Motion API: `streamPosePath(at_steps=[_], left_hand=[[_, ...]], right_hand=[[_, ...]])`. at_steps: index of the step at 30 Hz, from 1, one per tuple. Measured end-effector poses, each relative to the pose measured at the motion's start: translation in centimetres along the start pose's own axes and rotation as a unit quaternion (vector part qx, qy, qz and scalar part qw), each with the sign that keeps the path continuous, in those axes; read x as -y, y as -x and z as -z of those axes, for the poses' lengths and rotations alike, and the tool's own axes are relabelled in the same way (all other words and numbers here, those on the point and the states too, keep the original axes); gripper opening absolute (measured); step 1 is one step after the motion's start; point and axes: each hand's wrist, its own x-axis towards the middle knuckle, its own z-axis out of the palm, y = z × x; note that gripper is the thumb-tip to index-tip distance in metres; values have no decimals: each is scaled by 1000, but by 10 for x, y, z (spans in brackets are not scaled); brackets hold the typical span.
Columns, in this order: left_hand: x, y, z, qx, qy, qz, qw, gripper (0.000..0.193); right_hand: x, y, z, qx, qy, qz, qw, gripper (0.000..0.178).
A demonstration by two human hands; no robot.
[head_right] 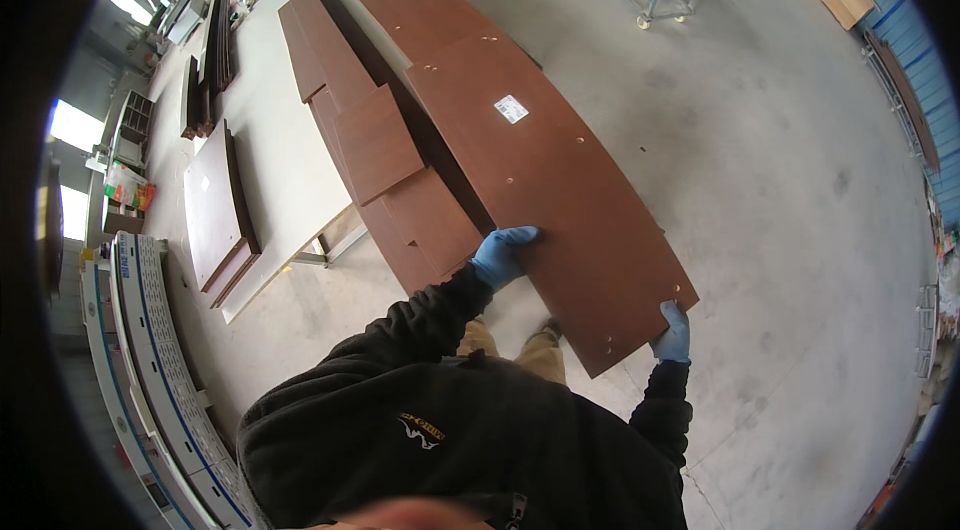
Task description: The person wipes the surface of several brown wood panels with a cloth, then stacks them on the floor. The person repeats this process for multiple panels, occasionally flipping them over to clean both sides.
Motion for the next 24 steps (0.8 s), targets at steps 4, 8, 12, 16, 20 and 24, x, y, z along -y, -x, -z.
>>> streamPosePath(at_steps=[4, 8, 12, 16, 20, 24], left_hand=[[18, -16, -8, -71, 14, 8, 997, 26], [31, -28, -21, -111, 40, -20, 993, 25], [36, -36, -22, -152, 36, -22, 987, 28], [33, -37, -20, -180, 43, -2, 983, 28], [26, -25, -33, -120, 62, -1, 991, 28], [20, -6, -61, -73, -93, -96, 988, 31]], right_hand=[[6, -19, 19, -52, -24, -50, 997, 47], [13, -37, 31, -39, -28, -68, 996, 51], [13, -48, 33, -45, -44, -93, 994, 54], [11, -46, 29, -45, -51, -100, 993, 55], [16, -41, 29, -31, -17, -75, 997, 57], [32, -43, 34, -22, 15, -46, 999, 58]])
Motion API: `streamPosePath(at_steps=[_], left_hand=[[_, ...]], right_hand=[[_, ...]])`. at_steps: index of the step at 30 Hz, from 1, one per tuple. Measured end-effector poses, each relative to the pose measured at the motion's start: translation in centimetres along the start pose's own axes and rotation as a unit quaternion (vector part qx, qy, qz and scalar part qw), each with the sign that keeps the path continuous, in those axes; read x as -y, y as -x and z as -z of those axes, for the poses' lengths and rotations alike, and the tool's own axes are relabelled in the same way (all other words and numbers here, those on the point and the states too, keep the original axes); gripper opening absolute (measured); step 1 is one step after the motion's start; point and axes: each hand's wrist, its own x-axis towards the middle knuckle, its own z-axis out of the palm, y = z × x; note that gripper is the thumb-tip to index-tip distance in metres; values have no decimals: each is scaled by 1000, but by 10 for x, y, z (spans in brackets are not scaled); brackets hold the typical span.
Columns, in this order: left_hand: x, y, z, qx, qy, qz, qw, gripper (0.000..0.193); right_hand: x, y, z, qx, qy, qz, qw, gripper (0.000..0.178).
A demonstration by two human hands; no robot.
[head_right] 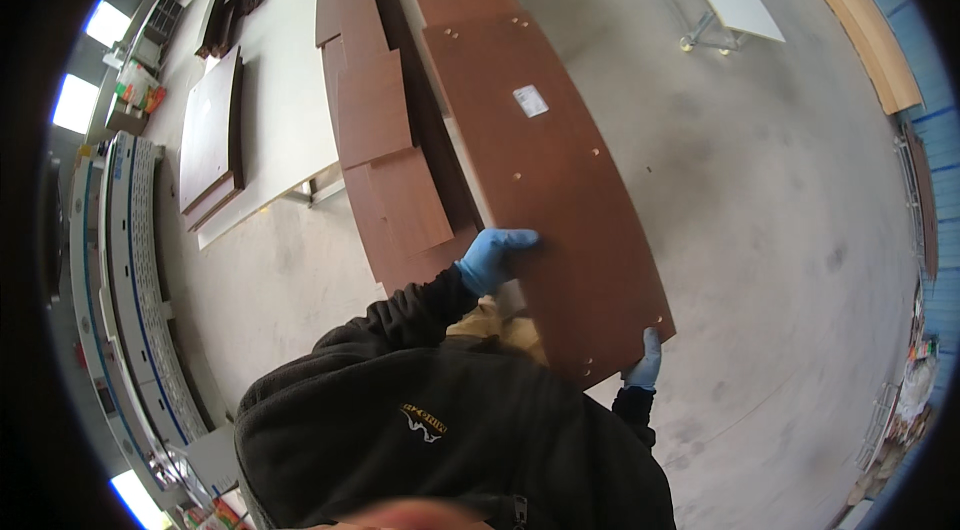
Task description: The person wipes the surface of several brown wood panels with a cloth, then stacks them on the floor. The person repeats this process for multiple panels, occasionally flipping them over to clean both sides.
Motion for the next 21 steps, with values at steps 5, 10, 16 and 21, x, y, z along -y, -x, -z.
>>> streamPosePath(at_steps=[5, 10, 16, 21], left_hand=[[-27, -17, -44, 37, 55, -2, 998, 34], [-24, -62, -129, 9, -83, -118, 990, 35], [11, -135, -220, -63, -153, -174, 971, 45], [14, -185, -261, -72, -169, -201, 962, 47]], right_hand=[[34, -19, 4, 32, 52, 33, 998, 61], [90, -78, 13, -54, 105, -4, 993, 69], [163, -193, 35, -18, 105, -65, 992, 81], [209, -278, 41, -26, 122, -64, 990, 82]])
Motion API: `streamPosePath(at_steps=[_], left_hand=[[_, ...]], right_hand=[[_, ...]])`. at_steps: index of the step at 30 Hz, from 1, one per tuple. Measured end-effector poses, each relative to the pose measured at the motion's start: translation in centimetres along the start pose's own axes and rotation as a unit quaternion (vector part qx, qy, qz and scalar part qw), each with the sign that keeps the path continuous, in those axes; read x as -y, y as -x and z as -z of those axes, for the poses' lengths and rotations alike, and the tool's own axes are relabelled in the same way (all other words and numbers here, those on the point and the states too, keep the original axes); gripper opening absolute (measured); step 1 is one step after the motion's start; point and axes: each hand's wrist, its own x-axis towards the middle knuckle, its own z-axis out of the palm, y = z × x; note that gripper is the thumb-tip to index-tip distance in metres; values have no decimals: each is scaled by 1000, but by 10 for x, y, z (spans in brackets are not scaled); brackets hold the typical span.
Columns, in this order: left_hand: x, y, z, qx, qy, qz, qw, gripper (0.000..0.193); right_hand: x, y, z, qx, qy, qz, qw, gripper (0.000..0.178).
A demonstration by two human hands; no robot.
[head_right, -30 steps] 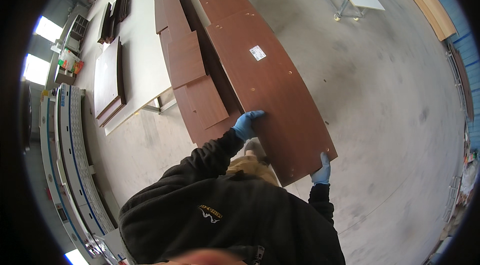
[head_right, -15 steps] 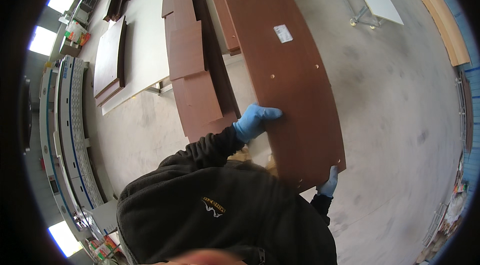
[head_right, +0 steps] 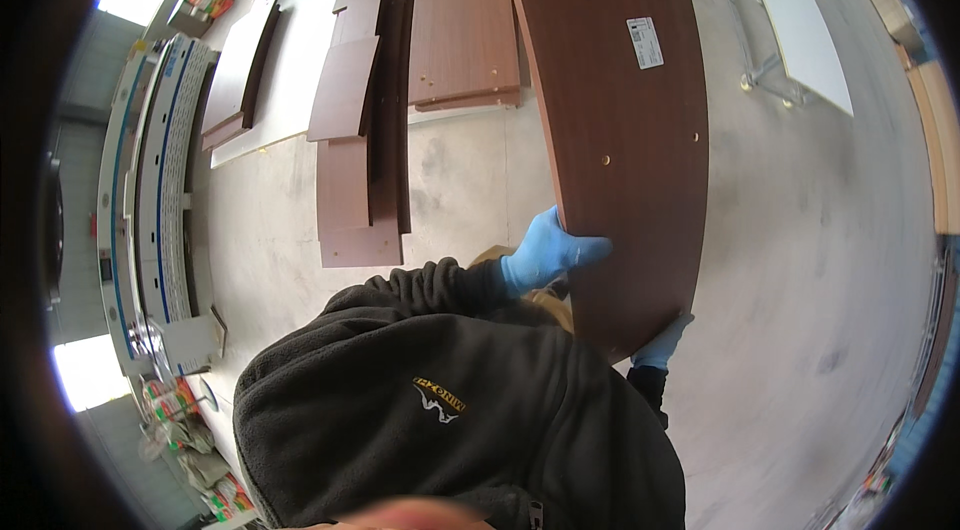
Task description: The person wipes the surface of several brown wood panels with a cloth, then stacks them on the floor. The person repeats this process for multiple panels, occasionally flipping them over to clean both sides.
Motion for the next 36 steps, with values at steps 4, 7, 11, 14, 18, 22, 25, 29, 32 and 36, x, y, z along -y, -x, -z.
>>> streamPosePath(at_steps=[4, 7, 11, 14, 18, 22, 25, 29, 32, 36], left_hand=[[-21, -59, -14, -1, 35, -5, 999, 54], [-33, -116, -17, -9, 72, 15, 997, 51], [-50, -204, -7, -17, 56, 1, 998, 50], [-78, -277, -6, -19, 1, 13, 1000, 48], [-122, -369, -1, -8, 10, -15, 1000, 47], [-156, -452, 9, -15, 25, -7, 1000, 45], [-172, -528, 14, -20, 20, -31, 999, 44], [-196, -632, 24, -53, 25, -26, 998, 48], [-231, -703, 29, -89, 70, -37, 993, 45], [-275, -794, 46, -150, 135, -22, 979, 45]], right_hand=[[46, -73, -21, 8, -47, -17, 999, 81], [88, -129, -50, 6, 6, -19, 1000, 83], [143, -208, -100, -8, 23, -27, 999, 90], [195, -265, -135, -64, 96, 7, 993, 89], [250, -330, -184, -73, 136, 35, 987, 87], [290, -402, -239, -90, 215, 52, 971, 85], [326, -482, -278, -53, 217, 39, 974, 85], [377, -609, -333, -10, 246, 85, 965, 85], [425, -701, -388, 57, 138, 37, 988, 86], [481, -805, -490, 116, 137, 14, 984, 84]])
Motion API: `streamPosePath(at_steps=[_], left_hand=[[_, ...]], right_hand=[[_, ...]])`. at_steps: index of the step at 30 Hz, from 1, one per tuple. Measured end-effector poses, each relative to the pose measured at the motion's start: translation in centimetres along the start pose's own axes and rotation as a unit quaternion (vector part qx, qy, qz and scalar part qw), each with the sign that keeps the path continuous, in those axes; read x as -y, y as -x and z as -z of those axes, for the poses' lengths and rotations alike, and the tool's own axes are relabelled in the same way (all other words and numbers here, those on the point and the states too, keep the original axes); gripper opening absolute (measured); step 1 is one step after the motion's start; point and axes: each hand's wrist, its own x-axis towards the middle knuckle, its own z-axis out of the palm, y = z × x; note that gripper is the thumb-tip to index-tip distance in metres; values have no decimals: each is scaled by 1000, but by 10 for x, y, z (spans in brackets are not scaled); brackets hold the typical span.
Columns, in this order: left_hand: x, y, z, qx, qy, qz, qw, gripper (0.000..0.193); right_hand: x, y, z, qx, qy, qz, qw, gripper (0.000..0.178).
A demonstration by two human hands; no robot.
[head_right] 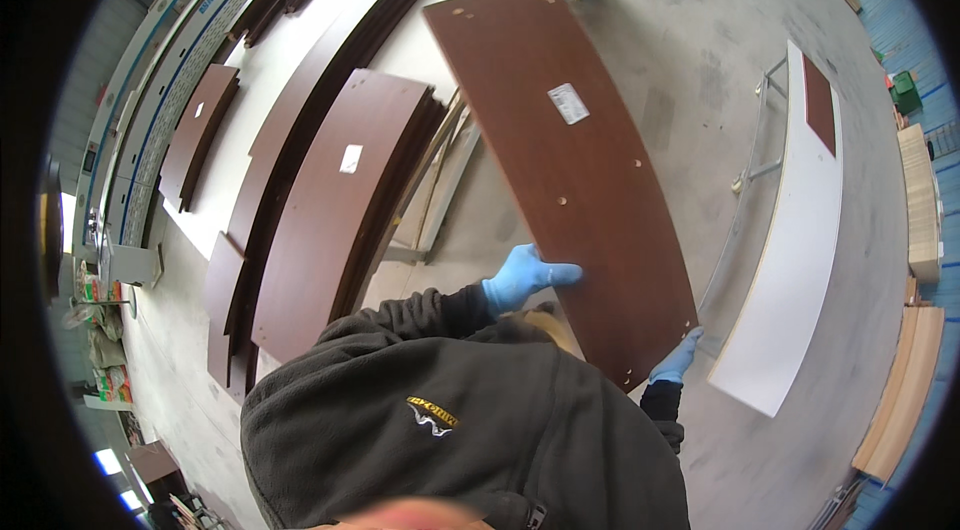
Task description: The person wipes the surface of several brown wood panels with a cloth, then stacks them on the floor. The person repeats this process for multiple panels, occasionally flipping them over to clean both sides.
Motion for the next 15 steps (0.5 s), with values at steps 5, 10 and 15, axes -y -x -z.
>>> streamPosePath(at_steps=[5, 10, 15], left_hand=[[-43, -117, 13, -64, 62, -13, 996, 49], [-109, -240, 41, -77, 92, -88, 989, 48], [-189, -356, 67, -83, 159, -26, 983, 51]], right_hand=[[73, -148, -110, 65, 53, -12, 996, 82], [129, -272, -242, 106, 89, -36, 990, 87], [186, -373, -349, 135, 113, -46, 983, 87]])
